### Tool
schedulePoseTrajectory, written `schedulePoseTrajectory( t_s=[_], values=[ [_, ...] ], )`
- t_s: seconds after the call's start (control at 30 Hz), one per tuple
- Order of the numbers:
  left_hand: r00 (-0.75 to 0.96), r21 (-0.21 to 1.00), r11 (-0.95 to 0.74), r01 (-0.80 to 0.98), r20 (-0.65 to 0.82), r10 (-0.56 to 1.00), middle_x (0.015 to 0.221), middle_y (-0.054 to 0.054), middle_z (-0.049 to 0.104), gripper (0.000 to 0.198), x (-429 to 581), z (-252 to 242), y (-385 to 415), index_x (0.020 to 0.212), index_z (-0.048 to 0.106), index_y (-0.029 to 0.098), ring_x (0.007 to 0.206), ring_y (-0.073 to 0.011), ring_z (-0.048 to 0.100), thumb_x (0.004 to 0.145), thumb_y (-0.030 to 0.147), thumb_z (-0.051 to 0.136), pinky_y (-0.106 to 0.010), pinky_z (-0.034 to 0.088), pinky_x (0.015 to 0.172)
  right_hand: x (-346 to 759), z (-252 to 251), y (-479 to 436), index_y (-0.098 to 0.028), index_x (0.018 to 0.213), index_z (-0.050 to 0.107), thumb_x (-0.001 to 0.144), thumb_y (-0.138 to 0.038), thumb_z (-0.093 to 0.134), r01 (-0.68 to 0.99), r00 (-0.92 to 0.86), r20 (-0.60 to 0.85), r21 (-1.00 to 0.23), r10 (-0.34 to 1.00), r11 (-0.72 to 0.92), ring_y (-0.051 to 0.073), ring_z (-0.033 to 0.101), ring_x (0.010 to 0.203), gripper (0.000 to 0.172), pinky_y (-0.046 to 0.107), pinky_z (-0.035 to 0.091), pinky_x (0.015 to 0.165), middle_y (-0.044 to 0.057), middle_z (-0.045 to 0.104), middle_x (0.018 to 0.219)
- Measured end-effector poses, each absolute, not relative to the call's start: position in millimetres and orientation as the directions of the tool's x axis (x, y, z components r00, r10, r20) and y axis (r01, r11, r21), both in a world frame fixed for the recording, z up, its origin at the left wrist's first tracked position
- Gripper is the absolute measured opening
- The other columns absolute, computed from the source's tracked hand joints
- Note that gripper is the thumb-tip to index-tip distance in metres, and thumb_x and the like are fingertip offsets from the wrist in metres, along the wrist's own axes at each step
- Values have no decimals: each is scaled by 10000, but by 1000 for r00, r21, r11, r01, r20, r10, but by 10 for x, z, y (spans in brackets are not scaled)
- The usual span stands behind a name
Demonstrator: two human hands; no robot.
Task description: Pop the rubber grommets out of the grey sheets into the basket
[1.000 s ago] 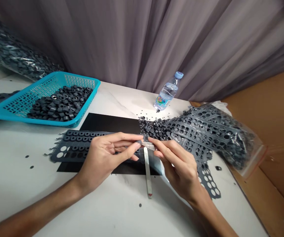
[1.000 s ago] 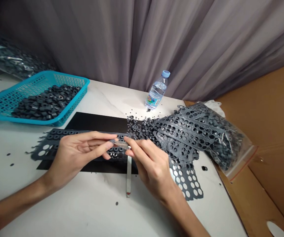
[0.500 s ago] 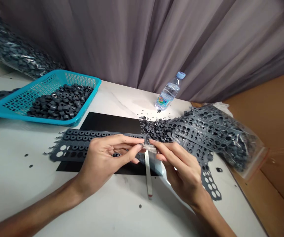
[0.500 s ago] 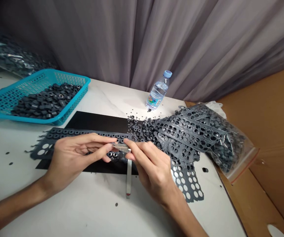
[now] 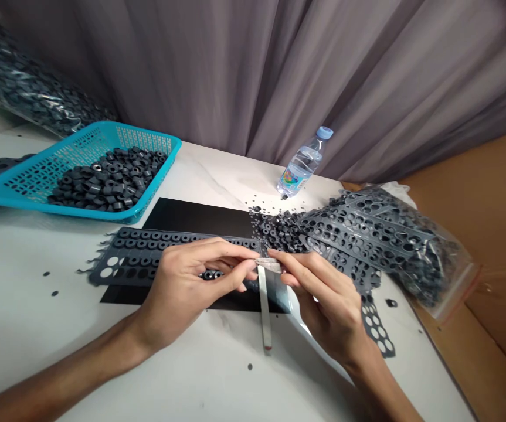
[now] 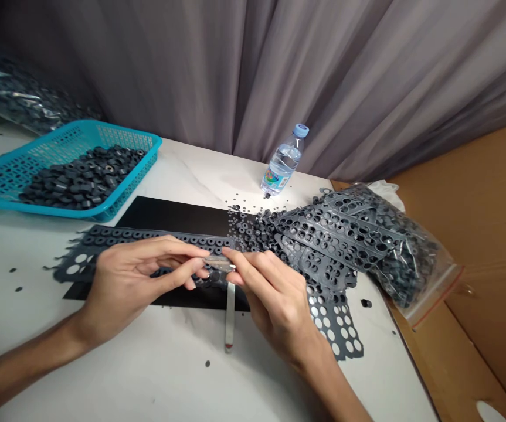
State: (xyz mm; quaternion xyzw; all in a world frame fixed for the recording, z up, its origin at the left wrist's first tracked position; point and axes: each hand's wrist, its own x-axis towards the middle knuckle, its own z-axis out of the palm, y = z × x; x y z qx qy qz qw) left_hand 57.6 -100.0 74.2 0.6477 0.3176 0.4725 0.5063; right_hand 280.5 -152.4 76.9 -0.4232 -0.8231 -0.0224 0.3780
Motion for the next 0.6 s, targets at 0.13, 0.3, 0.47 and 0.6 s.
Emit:
schedulePoseTrajectory(
  t_s=[0.13,0.3,0.47,0.6],
  values=[
    [366,953,-294,-74,301,881,922,-8,780,121,582,725,-1004,1022,812,207,794,-143,787,937,155,743,-211,696,706,2801,779,-1519,-109,1367,632,1032,-68,582,706,-360,638,-290,680,646,178,631,823,342,320,518,730,114,728,1045],
    [389,953,-292,-80,300,871,961,-6,773,140,578,709,-1006,1057,808,213,811,-144,797,949,162,735,-238,704,782,2808,780,-1506,-117,1367,632,1029,-63,581,701,-367,636,-291,679,651,180,638,821,346,325,518,722,118,732,1042],
    [385,953,-294,-75,300,873,967,-4,779,134,573,716,-1004,1051,813,218,804,-139,799,952,168,736,-227,700,788,2814,780,-1510,-153,1424,604,1039,-70,569,707,-385,633,-265,672,655,175,647,812,395,324,520,700,113,744,1057],
    [374,954,-290,-71,295,879,954,-5,786,123,572,723,-1015,1037,817,219,805,-142,800,947,177,744,-225,704,781,2825,767,-1518,-165,1456,589,1042,-81,571,720,-384,634,-249,671,647,174,647,804,423,323,519,698,113,749,1059]
  ],
)
